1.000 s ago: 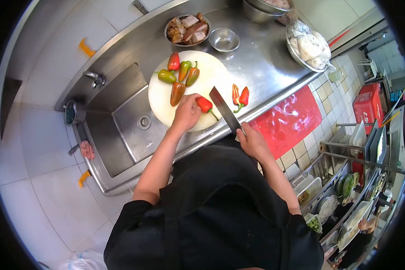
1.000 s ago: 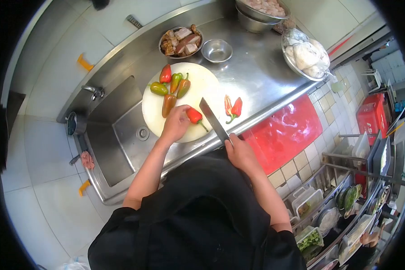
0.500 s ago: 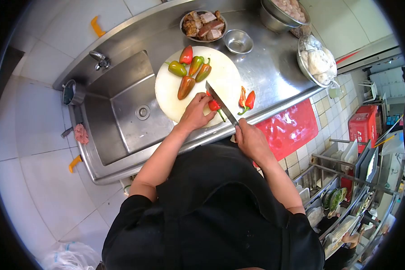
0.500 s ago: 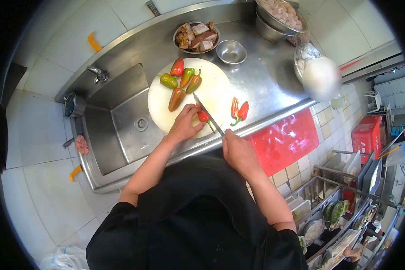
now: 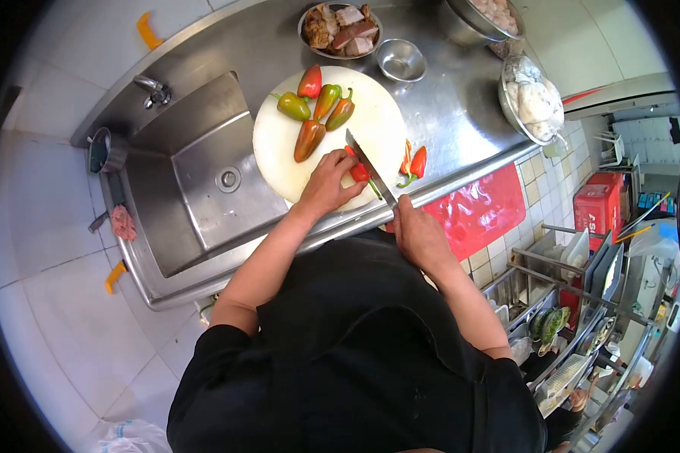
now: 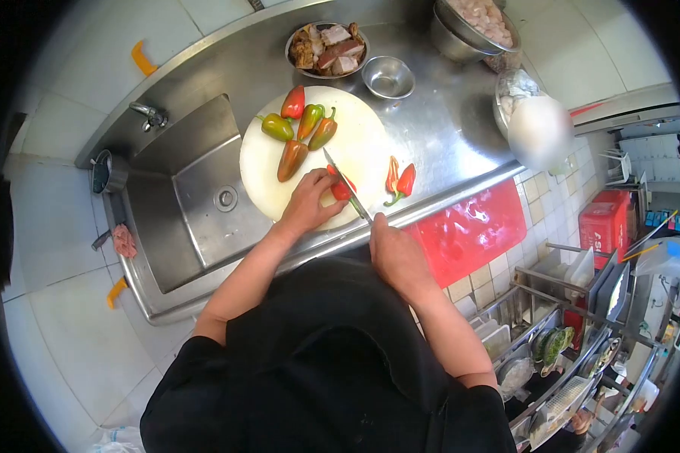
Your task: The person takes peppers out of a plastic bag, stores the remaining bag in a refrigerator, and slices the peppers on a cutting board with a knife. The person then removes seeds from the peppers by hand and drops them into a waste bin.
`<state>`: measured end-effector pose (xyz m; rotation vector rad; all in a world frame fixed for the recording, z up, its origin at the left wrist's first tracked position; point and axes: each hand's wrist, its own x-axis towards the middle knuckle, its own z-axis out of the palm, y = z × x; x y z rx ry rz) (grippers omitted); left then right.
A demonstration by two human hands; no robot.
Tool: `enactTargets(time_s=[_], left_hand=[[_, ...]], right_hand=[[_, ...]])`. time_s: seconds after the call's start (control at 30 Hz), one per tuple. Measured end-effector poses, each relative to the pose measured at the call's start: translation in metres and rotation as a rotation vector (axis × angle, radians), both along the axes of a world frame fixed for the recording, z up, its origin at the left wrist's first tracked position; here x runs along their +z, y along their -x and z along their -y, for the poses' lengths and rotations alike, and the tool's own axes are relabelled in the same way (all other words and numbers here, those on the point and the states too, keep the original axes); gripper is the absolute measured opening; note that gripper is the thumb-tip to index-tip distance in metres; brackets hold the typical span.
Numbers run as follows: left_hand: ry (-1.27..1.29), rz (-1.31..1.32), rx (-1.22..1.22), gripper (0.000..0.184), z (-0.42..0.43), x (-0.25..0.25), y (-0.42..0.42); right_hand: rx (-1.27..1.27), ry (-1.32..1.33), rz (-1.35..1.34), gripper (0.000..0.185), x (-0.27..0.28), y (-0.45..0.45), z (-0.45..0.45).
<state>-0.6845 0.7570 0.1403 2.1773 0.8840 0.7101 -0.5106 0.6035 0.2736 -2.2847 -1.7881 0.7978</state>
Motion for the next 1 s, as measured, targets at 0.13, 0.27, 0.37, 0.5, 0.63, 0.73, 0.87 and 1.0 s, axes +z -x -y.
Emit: enactTargets(time_s=[0.13, 0.27, 0.37, 0.5, 0.63, 0.73, 0.87, 1.0], left_hand=[[0.006, 0.034, 0.016, 0.049, -0.001, -0.007, 0.0], [0.0, 0.063, 0.015, 0.049, -0.002, -0.008, 0.0], [0.016, 0.069, 0.01, 0.049, -0.003, -0.006, 0.001], [0.019, 0.05, -0.015, 0.05, -0.002, -0.006, 0.004], [0.062, 0.084, 0.017, 0.049, 0.005, -0.012, 0.003], [-0.004, 0.08, 0.058, 0.049, 0.013, -0.012, 0.002], [0.093, 0.087, 0.109, 0.048, 0.026, -0.014, -0.005], [0.114, 0.039, 0.078, 0.05, 0.023, -0.015, -0.029]], right_hand=[[0.015, 0.04, 0.004, 0.015, 0.002, 0.003, -0.009], [0.023, 0.074, 0.022, 0.014, -0.004, 0.006, -0.017], [0.046, 0.088, 0.041, 0.014, -0.005, 0.008, -0.02], [0.064, 0.114, 0.065, 0.018, -0.025, 0.009, -0.029], [-0.001, 0.093, 0.049, 0.019, -0.061, 0.002, -0.028], [-0.065, 0.042, -0.03, 0.02, -0.064, -0.016, -0.02], [-0.2, -0.079, -0.124, 0.021, -0.05, -0.034, 0.0], [-0.402, -0.152, -0.255, 0.022, -0.03, -0.044, 0.017]])
